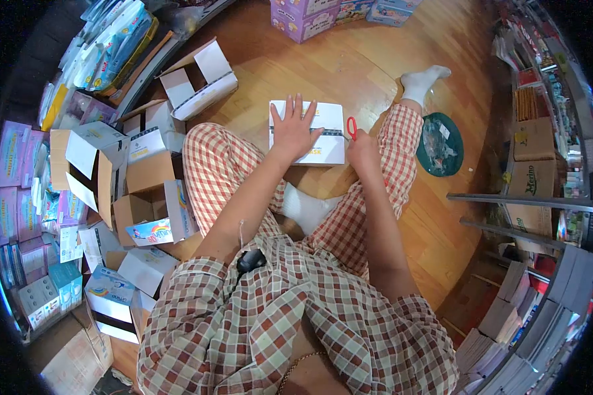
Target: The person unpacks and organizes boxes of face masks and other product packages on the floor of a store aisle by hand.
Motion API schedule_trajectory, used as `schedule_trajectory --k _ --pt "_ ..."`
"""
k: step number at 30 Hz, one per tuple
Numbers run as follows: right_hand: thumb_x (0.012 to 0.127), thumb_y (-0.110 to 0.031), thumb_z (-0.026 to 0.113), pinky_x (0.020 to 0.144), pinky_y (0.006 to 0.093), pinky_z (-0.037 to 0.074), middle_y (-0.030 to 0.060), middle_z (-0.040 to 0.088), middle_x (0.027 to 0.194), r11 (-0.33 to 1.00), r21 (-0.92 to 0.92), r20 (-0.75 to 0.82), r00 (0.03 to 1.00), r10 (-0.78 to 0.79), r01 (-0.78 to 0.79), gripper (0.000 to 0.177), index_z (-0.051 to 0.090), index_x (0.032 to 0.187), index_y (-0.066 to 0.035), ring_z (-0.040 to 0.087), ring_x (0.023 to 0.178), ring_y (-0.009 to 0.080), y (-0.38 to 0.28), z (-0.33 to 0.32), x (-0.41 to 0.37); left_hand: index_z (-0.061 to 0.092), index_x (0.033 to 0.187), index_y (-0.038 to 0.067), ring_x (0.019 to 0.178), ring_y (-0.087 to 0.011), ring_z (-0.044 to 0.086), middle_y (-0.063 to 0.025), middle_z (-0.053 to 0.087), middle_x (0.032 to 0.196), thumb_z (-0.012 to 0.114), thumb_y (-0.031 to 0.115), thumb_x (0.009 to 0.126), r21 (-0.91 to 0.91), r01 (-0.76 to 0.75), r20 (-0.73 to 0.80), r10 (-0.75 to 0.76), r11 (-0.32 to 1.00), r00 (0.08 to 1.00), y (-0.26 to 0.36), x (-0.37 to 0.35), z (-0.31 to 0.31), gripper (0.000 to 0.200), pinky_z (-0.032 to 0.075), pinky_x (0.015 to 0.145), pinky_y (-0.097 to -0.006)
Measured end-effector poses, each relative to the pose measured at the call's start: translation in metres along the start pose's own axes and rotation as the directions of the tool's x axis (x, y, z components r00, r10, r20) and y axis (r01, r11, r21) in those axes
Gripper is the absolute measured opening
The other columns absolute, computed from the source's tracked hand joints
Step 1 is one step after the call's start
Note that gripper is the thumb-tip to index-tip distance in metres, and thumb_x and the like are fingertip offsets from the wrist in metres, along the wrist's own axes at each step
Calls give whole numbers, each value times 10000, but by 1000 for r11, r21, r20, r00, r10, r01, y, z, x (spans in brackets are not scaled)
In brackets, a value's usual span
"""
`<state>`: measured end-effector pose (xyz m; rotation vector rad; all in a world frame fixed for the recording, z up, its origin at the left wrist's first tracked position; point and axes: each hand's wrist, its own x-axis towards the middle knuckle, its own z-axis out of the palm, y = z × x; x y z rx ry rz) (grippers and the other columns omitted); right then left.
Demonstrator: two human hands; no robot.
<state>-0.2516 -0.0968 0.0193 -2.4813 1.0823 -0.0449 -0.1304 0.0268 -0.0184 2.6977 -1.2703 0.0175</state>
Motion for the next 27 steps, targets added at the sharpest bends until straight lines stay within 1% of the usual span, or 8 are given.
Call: schedule_trajectory --k 4,8,10,14,17,20,25,27 --pt "778 -60 481 728 500 469 276 602 826 997 -72 -30 999 -22 20 164 581 877 24 591 827 425 -11 -7 -8 215 1432 181 1362 -353 149 -180 200 1467 395 514 888 -7 -5 -8 5 1000 1000 -1 -1 -1 663 93 1025 -640" --pt "782 -70 503 725 501 469 281 599 815 996 -83 -50 998 -25 21 153 580 869 28 592 825 424 -4 -1 -9 219 1431 183 1361 -352 154 -179 206 1465 405 510 885 -31 2 -21 -2 1000 1000 -1 -1 2 664 93 1026 -638" --pt "783 -81 528 718 500 470 277 601 809 998 -1 -56 997 -60 60 149 582 867 29 595 813 422 2 0 -6 224 1429 182 1359 -352 161 -180 213 1462 413 507 882 -39 6 -35 -7 999 999 -1 1 -1 664 94 1025 -638" --pt "780 -88 549 695 495 473 273 602 796 1000 -12 -100 995 -12 11 147 579 860 32 593 796 426 6 7 0 251 1420 176 1351 -350 187 -184 234 1452 439 501 870 -42 -4 -35 3 999 999 -1 -2 1 665 104 1018 -643" --pt "779 -81 551 680 499 469 269 601 779 999 3 -120 992 -46 46 131 580 839 32 589 773 429 5 7 5 260 1417 174 1348 -351 195 -187 243 1447 445 501 866 -30 -14 -60 12 999 998 -3 -1 2 667 112 1014 -644" --pt "781 -88 563 664 501 464 259 601 761 997 -48 -112 991 -66 61 127 580 811 34 589 757 426 18 17 1 260 1417 175 1347 -352 196 -188 244 1446 441 501 869 -26 -9 -58 7 1000 998 -1 -1 3 663 113 1015 -643" --pt "779 -112 579 639 462 457 248 598 733 974 218 -140 990 -25 56 155 580 792 42 601 734 402 26 20 -8 250 1421 179 1348 -355 191 -188 229 1452 423 498 878 -21 3 -24 -4 1000 1000 -1 -2 -1 653 103 1018 -642" --pt "776 -104 572 644 464 454 259 591 736 969 247 -119 993 9 21 151 574 795 46 595 742 413 20 17 -8 235 1426 183 1350 -357 182 -188 217 1457 414 501 881 -37 -10 -54 8 999 998 -2 -1 2 656 99 1019 -642"
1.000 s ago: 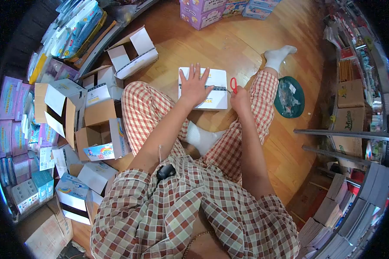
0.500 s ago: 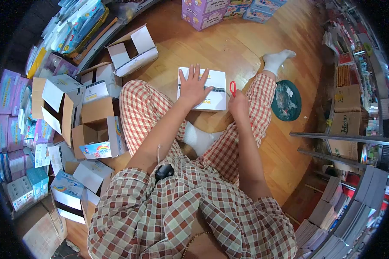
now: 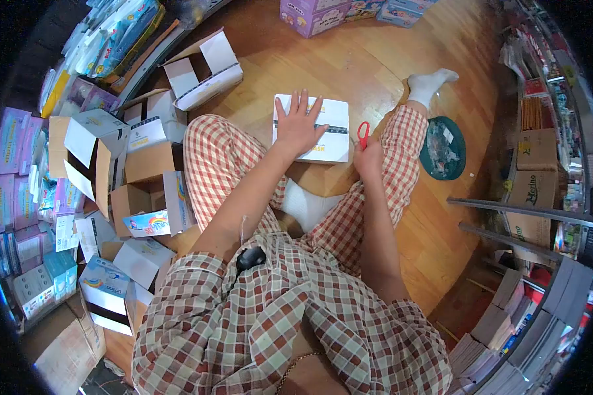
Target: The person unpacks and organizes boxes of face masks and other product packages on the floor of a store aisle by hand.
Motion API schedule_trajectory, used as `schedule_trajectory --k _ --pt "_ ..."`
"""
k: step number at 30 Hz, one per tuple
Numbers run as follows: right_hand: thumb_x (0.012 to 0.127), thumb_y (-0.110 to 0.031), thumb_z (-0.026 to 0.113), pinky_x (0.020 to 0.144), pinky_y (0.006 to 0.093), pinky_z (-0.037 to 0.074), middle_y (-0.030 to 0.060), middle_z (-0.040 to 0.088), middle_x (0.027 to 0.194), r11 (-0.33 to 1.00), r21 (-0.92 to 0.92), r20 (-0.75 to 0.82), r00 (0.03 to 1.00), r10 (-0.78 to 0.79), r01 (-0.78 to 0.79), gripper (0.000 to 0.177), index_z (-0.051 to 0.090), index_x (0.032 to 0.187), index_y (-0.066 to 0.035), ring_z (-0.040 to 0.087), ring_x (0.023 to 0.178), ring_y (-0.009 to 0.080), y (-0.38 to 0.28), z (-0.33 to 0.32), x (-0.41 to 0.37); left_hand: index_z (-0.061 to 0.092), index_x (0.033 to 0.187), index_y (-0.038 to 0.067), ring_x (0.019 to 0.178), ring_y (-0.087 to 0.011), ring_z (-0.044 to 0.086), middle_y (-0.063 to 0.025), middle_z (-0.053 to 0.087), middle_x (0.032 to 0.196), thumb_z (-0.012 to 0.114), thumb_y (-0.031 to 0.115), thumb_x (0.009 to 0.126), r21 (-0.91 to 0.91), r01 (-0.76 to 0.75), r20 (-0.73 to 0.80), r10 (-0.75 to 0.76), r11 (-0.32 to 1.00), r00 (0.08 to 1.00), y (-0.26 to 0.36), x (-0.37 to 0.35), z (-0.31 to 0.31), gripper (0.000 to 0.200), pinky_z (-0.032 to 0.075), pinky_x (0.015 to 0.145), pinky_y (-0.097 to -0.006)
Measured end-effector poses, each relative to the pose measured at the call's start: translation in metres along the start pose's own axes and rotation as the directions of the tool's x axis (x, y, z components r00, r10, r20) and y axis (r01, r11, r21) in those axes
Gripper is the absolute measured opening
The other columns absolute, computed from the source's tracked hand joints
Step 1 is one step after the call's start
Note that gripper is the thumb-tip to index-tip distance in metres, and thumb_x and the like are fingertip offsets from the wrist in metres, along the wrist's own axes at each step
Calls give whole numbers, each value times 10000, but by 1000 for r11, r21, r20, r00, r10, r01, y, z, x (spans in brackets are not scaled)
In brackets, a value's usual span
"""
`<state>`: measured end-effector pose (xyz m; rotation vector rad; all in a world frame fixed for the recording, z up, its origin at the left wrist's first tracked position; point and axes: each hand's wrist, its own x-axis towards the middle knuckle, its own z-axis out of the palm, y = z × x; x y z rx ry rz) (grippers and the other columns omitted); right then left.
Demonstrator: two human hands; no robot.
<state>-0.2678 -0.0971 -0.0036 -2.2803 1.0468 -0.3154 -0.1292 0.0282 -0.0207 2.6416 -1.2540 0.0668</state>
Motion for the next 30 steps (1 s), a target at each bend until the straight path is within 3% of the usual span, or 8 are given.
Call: schedule_trajectory --k 5,8,11,16,23,26,29,30 --pt "772 -99 572 660 467 453 271 589 751 1000 14 11 1000 17 -17 150 568 805 48 589 756 425 6 1 8 213 1432 186 1355 -356 168 -185 203 1463 406 500 886 11 8 44 -8 1000 999 2 2 -6 659 96 1025 -635" --pt "774 -88 555 647 429 458 232 591 697 1000 6 -22 1000 -9 9 146 587 822 47 605 695 359 11 6 9 206 1434 187 1361 -352 155 -179 194 1468 404 501 886 23 12 64 -13 1000 998 1 -1 -3 662 93 1028 -632" --pt "792 -86 557 533 401 459 173 564 603 996 60 19 998 -62 60 144 561 766 56 579 549 274 34 16 19 200 1436 189 1366 -347 142 -171 185 1473 404 502 886 34 -1 60 -1 999 998 1 0 -3 665 90 1029 -631" --pt "836 -103 554 314 311 369 83 507 515 958 253 225 971 74 -132 217 516 676 37 464 355 175 27 8 12 246 1423 182 1363 -340 149 -164 214 1465 423 497 880 19 -22 12 22 1000 1000 -1 -4 0 653 72 1028 -638" --pt "812 -102 580 473 351 442 105 539 552 999 32 133 991 -19 15 189 534 701 44 559 490 204 22 -1 -23 247 1424 198 1364 -330 155 -150 215 1468 421 503 879 11 -43 3 43 999 999 -3 -5 0 648 77 1035 -628" --pt "810 -108 578 546 366 451 116 561 595 977 133 261 957 127 -166 181 542 718 44 582 548 212 17 -13 -32 254 1421 200 1363 -333 160 -151 217 1467 435 501 873 -7 -49 14 49 999 999 -4 -4 -3 650 79 1041 -619" --pt "779 -73 524 517 391 462 188 572 615 993 115 280 959 -47 16 123 552 782 47 574 538 275 17 -25 -36 274 1412 190 1359 -342 165 -156 227 1460 493 484 851 -151 -58 14 61 987 998 -16 -5 -3 670 95 1048 -607" --pt "803 -71 520 461 349 447 144 555 588 929 309 271 955 120 -204 119 547 783 43 548 493 225 5 -35 -40 286 1406 182 1357 -347 168 -158 234 1455 533 473 833 -290 -53 4 56 956 998 -23 -4 -3 689 109 1050 -601"
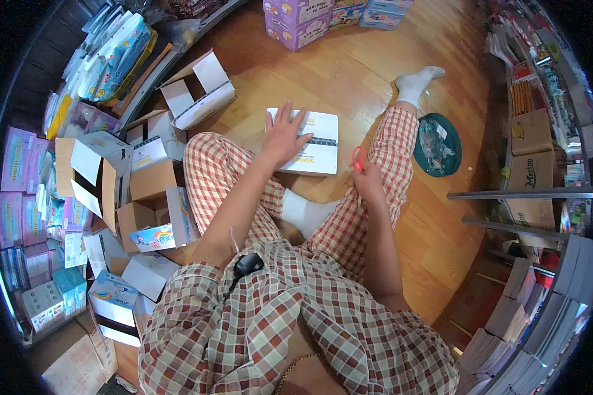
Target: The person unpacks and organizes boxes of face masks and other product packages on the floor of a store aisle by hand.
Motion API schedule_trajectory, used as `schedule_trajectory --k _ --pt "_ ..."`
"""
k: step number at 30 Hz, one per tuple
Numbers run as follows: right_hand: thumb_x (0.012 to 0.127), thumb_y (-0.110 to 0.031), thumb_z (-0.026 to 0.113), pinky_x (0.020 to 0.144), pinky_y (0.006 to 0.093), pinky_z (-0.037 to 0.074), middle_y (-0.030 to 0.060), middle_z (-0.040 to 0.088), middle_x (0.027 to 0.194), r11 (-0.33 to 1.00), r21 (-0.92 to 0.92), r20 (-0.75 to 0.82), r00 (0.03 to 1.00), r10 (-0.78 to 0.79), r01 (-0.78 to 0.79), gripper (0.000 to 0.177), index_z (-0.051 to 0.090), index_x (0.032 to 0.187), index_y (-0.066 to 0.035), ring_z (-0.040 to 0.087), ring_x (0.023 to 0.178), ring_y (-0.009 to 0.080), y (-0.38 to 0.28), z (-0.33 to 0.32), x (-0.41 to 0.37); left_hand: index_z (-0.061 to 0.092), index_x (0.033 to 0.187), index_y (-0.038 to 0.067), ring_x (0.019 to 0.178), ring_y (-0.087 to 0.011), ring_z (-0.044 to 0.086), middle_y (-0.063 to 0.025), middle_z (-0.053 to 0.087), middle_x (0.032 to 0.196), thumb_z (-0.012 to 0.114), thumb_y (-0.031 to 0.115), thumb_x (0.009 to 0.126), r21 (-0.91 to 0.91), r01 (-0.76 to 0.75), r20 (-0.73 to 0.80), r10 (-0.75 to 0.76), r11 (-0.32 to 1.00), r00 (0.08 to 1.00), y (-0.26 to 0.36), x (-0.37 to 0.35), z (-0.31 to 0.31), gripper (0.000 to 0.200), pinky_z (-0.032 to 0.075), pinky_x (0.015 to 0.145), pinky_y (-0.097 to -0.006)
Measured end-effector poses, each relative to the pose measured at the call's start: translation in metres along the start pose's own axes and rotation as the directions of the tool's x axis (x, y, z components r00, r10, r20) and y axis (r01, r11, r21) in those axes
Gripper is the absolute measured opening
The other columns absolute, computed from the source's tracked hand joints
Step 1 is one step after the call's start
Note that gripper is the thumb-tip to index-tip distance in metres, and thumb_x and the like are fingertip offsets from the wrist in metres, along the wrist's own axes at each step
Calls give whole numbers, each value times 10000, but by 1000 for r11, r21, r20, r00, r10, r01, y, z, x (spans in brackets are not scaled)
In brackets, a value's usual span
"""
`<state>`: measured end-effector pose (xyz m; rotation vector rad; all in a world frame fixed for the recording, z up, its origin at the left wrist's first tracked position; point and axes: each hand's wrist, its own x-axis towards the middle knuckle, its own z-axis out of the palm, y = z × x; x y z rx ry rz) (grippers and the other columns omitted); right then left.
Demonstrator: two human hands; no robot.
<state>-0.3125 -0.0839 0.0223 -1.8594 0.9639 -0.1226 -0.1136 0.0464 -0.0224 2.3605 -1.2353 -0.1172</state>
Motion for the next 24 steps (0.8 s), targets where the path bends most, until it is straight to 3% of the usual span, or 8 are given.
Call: schedule_trajectory --k 2,6,9,11,15,18,21,24 --pt "864 -81 509 342 245 385 42 502 560 931 359 -59 994 89 -62 141 531 776 27 482 405 114 -1 1 -1 281 1408 177 1355 -357 167 -174 230 1451 575 439 812 2 11 87 -12 1000 996 -10 -1 -24 714 108 1057 -592" --pt "866 -112 536 339 246 390 63 529 616 898 441 -152 986 68 6 139 545 822 19 495 408 113 8 28 13 338 1375 150 1313 -365 247 -187 306 1401 673 425 730 48 -128 193 117 991 974 -41 3 -39 777 188 1061 -524" --pt "856 -100 535 445 316 456 116 573 685 941 337 -159 986 58 -1 120 557 874 16 576 509 203 -2 53 12 398 1333 149 1225 -350 356 -178 408 1300 683 454 714 89 -236 210 213 968 954 -38 14 -51 747 281 1009 -493" --pt "863 -94 536 439 283 440 70 573 685 959 115 -298 930 -217 260 129 534 934 14 505 485 117 16 75 19 421 1313 145 1165 -346 412 -181 458 1229 687 459 708 119 -241 238 208 963 949 -31 18 -52 731 332 973 -468" --pt "810 -45 553 697 431 446 210 596 818 902 -164 -351 831 -432 400 213 524 1005 35 601 773 347 -14 73 2 430 1293 131 1045 -326 471 -160 497 1092 674 477 714 262 -221 208 169 939 963 -22 19 -48 717 427 843 -429" --pt "809 -39 544 810 454 429 283 489 1169 959 -199 -155 960 -234 201 246 497 1035 44 515 1005 425 -18 67 4 422 1297 122 1034 -322 481 -156 506 1068 650 501 727 357 -158 175 100 921 979 -13 16 -45 721 454 791 -422" --pt "812 -40 542 852 475 424 288 444 1246 866 -244 -220 845 -487 436 191 485 972 46 481 1059 445 -10 83 8 397 1310 87 984 -320 511 -161 520 1053 613 520 752 432 -69 153 2 899 988 -3 18 -39 738 473 744 -418" --pt "829 -71 524 820 489 450 278 426 1280 867 -355 -165 889 -427 351 180 474 972 25 520 996 454 -16 82 11 383 1308 37 898 -335 559 -170 552 1013 589 518 775 504 -28 160 -61 863 985 2 25 -24 746 486 703 -425"
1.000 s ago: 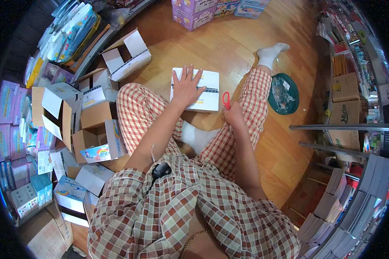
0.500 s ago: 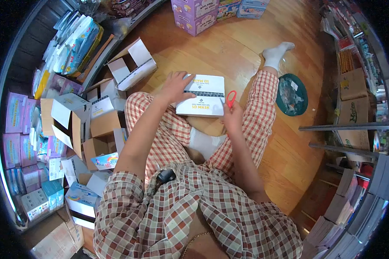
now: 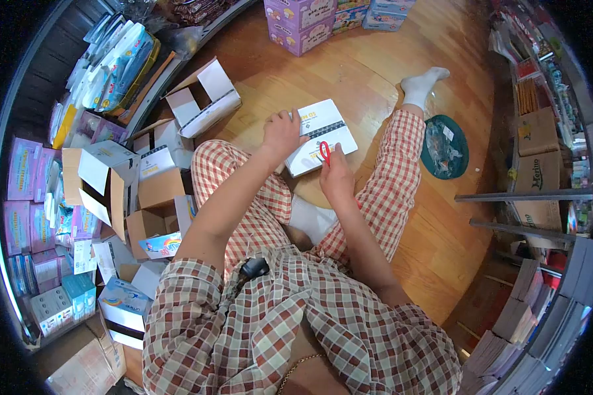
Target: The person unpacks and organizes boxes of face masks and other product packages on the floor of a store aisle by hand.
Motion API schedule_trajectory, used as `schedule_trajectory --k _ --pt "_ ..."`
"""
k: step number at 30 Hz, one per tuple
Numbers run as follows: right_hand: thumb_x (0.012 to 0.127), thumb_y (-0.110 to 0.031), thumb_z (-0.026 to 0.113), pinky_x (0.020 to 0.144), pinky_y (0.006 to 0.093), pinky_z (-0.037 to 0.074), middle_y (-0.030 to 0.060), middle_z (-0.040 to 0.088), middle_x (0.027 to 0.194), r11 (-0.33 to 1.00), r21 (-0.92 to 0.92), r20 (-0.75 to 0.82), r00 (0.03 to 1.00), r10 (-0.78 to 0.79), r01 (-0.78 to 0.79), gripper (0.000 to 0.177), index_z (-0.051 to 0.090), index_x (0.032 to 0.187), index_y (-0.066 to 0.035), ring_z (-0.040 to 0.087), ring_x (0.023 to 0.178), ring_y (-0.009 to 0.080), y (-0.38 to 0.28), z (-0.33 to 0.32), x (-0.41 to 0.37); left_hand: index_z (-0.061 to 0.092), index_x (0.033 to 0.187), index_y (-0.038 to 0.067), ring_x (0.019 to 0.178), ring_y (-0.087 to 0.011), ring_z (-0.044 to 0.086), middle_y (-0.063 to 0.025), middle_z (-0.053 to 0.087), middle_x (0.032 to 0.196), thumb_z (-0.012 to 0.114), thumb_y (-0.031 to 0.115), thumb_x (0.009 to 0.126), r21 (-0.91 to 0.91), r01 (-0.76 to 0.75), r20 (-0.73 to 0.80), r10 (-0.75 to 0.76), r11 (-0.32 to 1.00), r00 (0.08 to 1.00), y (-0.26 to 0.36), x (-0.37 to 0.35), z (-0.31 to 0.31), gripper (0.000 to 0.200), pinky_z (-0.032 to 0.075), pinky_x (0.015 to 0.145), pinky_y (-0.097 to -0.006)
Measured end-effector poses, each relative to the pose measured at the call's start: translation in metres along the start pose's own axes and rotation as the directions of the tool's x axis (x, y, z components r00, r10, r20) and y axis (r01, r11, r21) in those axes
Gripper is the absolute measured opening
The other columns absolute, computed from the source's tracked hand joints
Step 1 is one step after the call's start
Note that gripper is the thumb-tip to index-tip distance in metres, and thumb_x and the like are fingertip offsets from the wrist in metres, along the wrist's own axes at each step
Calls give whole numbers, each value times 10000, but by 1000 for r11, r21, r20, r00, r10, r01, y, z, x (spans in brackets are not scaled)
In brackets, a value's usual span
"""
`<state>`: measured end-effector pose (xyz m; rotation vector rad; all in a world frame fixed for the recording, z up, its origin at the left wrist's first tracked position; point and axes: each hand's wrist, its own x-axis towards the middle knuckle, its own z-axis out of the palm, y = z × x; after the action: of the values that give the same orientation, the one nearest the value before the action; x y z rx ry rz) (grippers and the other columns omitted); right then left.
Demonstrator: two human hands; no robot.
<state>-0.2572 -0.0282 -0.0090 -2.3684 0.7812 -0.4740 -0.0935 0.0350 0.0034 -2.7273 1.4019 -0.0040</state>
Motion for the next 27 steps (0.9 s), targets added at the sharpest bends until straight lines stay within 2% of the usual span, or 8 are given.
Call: schedule_trajectory --k 5,7,11,13,14,16,19,27 --pt "838 -103 519 772 502 468 250 422 1301 995 -100 117 992 40 -28 183 477 983 1 542 964 447 1 -11 5 407 1256 -35 844 -338 611 -198 610 903 558 463 822 58 -93 30 92 994 995 -12 16 8 678 496 673 -435" --pt "844 -118 511 767 493 475 225 430 1306 984 -176 182 981 64 -31 181 479 984 -8 553 946 445 1 -16 6 454 1223 -25 879 -302 625 -223 626 902 505 401 867 -310 -123 250 206 943 946 -29 24 -17 558 501 714 -423" --pt "842 -118 515 773 481 475 226 465 1269 982 -180 153 988 -34 61 185 478 990 -12 564 942 424 5 -15 16 515 1147 -23 780 -272 644 -208 630 854 449 327 893 -478 -223 67 288 850 955 -63 34 -14 437 518 667 -393" --pt "842 -146 533 762 481 469 214 534 1166 983 -29 142 974 -177 183 194 481 987 -27 574 931 397 -3 -21 33 568 969 -43 662 -288 641 -195 625 825 431 256 865 -675 70 386 271 734 882 -63 26 -51 345 533 564 -395" --pt "842 -146 533 762 481 469 214 534 1166 983 -26 136 975 -179 184 194 481 987 -27 574 931 397 -10 -23 42 568 969 -43 662 -288 641 -195 625 825 431 256 865 -672 66 384 271 738 883 -64 26 -48 345 533 564 -395" --pt "831 -180 544 706 483 482 184 572 1047 962 -59 432 876 -217 268 205 481 960 -34 595 822 392 -27 -26 59 554 1017 -62 591 -272 629 -190 618 807 442 212 842 -772 140 369 257 620 893 -65 27 -34 344 538 495 -358" --pt "824 -237 581 705 471 481 172 583 960 937 -109 533 815 -228 333 260 478 970 -48 592 851 375 -19 -14 71 546 1066 -66 613 -270 638 -204 621 825 458 187 821 -750 178 392 211 637 895 -69 30 -31 363 546 487 -355" --pt "795 -251 629 596 454 469 147 546 834 913 74 148 901 -408 401 234 512 846 -54 584 709 362 3 -24 53 568 992 -108 666 -337 654 -265 616 875 487 132 798 -713 310 403 5 629 915 -55 30 -25 319 551 503 -388"
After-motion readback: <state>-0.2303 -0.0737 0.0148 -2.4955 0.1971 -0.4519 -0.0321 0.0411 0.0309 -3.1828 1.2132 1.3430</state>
